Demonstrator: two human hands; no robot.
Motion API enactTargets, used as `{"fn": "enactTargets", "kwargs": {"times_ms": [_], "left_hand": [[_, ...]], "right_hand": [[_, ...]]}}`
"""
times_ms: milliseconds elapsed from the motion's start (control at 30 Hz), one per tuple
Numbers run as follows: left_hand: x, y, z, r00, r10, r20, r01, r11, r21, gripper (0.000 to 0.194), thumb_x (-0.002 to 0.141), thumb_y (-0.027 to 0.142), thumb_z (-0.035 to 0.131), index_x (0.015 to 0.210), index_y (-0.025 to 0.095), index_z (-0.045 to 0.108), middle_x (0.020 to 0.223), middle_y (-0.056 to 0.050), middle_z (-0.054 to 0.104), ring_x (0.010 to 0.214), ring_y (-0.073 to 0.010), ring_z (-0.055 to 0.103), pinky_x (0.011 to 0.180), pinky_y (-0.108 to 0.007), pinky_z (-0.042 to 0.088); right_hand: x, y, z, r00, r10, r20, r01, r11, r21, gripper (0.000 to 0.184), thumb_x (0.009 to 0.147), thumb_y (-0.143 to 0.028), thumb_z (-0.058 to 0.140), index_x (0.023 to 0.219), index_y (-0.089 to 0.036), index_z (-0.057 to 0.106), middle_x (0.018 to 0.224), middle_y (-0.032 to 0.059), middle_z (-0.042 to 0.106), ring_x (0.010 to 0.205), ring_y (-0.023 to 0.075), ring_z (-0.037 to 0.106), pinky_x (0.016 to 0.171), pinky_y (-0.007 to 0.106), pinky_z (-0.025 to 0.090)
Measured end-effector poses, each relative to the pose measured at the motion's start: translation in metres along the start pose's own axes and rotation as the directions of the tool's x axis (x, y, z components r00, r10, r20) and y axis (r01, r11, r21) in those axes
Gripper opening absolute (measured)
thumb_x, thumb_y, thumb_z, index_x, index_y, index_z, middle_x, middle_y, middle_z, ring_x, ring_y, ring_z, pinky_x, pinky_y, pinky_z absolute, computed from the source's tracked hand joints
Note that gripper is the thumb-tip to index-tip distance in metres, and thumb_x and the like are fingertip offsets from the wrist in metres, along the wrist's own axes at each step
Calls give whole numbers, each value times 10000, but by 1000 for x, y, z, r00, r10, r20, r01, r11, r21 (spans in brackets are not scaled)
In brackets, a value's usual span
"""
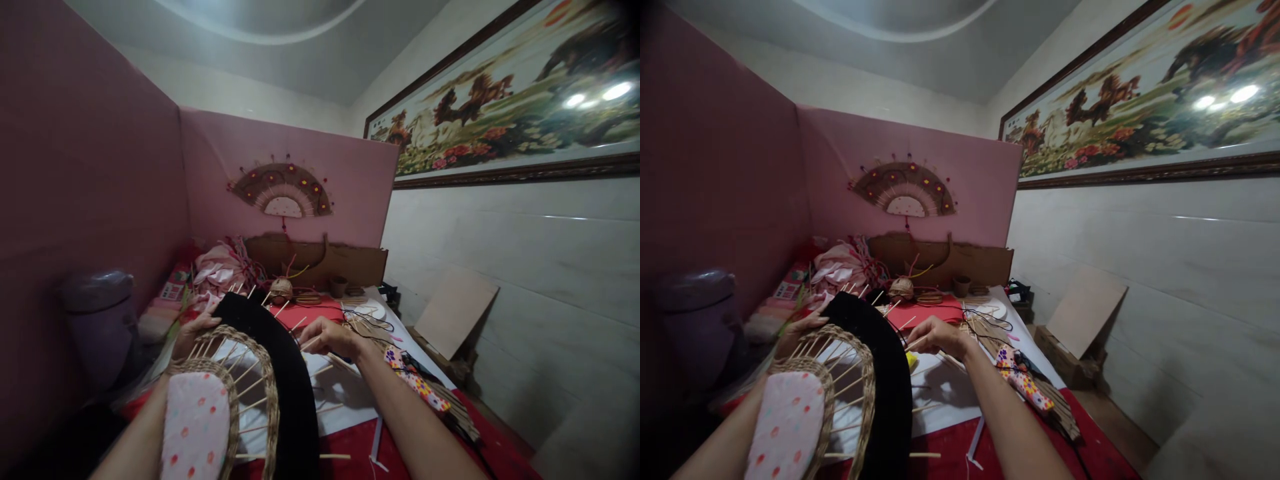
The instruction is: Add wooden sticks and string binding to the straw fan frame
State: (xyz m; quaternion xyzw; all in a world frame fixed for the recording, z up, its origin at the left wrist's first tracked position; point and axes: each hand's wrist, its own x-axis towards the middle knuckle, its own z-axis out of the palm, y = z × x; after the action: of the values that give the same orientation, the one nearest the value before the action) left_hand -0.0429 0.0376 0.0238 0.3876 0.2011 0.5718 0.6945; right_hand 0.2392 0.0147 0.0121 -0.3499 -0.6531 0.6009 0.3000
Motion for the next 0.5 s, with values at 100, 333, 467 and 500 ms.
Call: {"fn": "enactTargets", "kwargs": {"times_ms": [100, 333, 467, 500], "left_hand": [[0, 2, -2, 995, -15, -96, 12, 1000, -26, 469, 619, -51, 480, 1028, 157, 579, 551, -4, 646, 424, -153, 599, 443, -232, 505], [-5, 7, 6, 974, -86, -210, 58, 989, -138, 523, 684, 90, 517, 1197, 188, 509, 724, -31, 704, 578, -221, 663, 546, -316, 553], [-3, 8, 3, 970, -134, -204, 100, 981, -168, 522, 684, 95, 508, 1201, 166, 510, 745, -54, 708, 597, -241, 666, 566, -345, 552], [-3, 7, 2, 968, -153, -198, 118, 977, -179, 520, 682, 88, 502, 1197, 164, 513, 729, -52, 706, 582, -238, 663, 562, -344, 551]], "right_hand": [[4, 2, 6, 999, -17, -43, 20, 998, 66, 175, 563, -218, 697, 687, -97, 668, 449, -58, 454, 383, 19, 286, 386, 195, 140], [6, 8, 19, 994, -27, -106, 46, 982, 182, 214, 545, -228, 694, 704, -89, 658, 412, -90, 333, 368, 14, 187, 388, 197, 90], [5, 11, 26, 987, -107, -122, 125, 981, 150, 206, 607, -301, 666, 617, -99, 622, 432, -74, 345, 362, 14, 197, 373, 198, 85], [4, 12, 28, 982, -135, -132, 156, 975, 161, 208, 624, -305, 650, 593, -105, 604, 430, -71, 351, 356, 17, 206, 366, 197, 91]]}}
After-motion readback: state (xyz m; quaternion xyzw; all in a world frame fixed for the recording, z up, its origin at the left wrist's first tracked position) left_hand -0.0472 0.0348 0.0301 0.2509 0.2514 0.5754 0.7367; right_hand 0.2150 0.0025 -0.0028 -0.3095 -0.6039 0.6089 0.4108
